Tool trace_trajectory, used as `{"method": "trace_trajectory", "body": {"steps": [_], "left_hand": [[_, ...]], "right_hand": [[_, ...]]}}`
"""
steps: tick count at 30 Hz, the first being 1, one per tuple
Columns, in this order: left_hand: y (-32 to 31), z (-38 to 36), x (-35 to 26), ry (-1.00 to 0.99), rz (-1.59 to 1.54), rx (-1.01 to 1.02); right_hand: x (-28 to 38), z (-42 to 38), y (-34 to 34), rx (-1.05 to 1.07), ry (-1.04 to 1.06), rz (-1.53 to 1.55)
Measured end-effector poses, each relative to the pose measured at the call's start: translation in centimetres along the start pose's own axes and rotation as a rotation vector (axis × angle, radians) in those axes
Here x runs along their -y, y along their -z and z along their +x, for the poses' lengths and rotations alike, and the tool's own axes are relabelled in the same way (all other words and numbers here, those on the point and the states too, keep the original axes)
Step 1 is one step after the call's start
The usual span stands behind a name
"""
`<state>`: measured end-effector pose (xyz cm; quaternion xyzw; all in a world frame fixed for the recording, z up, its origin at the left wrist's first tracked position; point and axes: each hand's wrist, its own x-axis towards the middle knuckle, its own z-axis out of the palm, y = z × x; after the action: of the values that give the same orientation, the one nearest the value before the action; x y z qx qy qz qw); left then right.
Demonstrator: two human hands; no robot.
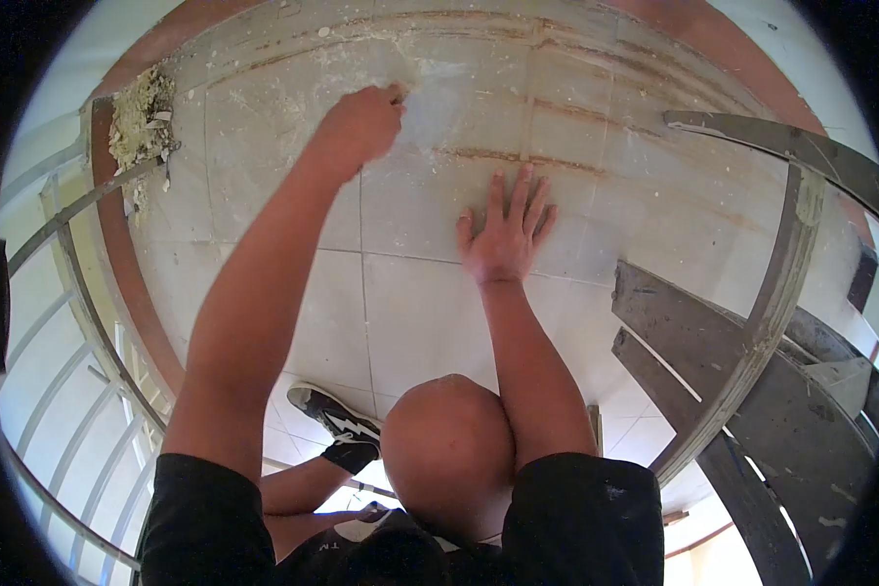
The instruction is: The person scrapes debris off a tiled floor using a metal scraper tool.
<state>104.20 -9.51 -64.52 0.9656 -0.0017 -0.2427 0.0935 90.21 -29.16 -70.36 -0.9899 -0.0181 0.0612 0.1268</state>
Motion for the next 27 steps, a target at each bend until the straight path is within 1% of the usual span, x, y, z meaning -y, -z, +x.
{"method": "trace_trajectory", "body": {"steps": [1,5,7,8,9,10,11,12,14,18,20,23,24,26,27], "left_hand": [[0.1,-0.4,-1.0,0.156,-0.095,0.013],[1.6,3.8,0.0,0.143,-0.147,-0.061],[1.7,5.6,0.7,0.028,0.082,0.164],[1.0,3.8,0.5,0.040,0.075,0.162],[-0.4,0.4,-0.3,0.035,0.015,0.055],[-1.0,-1.3,-1.0,0.023,-0.039,-0.057],[-0.7,-0.9,-1.4,0.083,-0.065,-0.051],[0.0,0.3,-1.5,0.081,-0.064,-0.051],[1.2,2.4,-1.3,0.031,0.035,0.108],[0.2,1.8,-1.4,0.017,0.008,0.051],[-0.9,0.3,-1.8,0.071,-0.086,-0.069],[-0.1,2.3,-1.6,0.024,-0.078,-0.096],[0.4,3.2,-1.5,0.021,-0.072,-0.094],[1.2,5.0,-2.1,0.052,-0.060,0.035],[0.6,4.5,-2.3,0.049,-0.067,0.037]], "right_hand": [[0.1,0.0,0.1,0.000,0.001,0.002],[0.1,-0.2,0.1,-0.007,0.003,0.008],[0.0,-0.1,0.1,-0.015,0.008,0.012],[0.0,0.1,0.1,-0.015,0.014,0.009],[0.0,0.0,0.1,-0.014,0.007,0.008],[0.1,0.0,0.2,-0.016,0.002,0.009],[0.1,0.0,0.2,-0.016,0.004,0.006],[0.1,0.0,0.2,-0.017,0.007,0.002],[0.1,-0.4,0.3,-0.008,0.008,0.006],[0.1,0.0,0.1,-0.030,0.002,0.014],[0.1,0.4,0.1,-0.042,0.010,0.010],[0.0,-0.1,0.1,-0.036,0.002,0.019],[0.2,0.0,0.1,-0.044,0.001,0.024],[0.3,0.0,0.2,-0.038,-0.009,0.025],[0.1,0.0,0.3,-0.019,-0.001,0.023]]}}
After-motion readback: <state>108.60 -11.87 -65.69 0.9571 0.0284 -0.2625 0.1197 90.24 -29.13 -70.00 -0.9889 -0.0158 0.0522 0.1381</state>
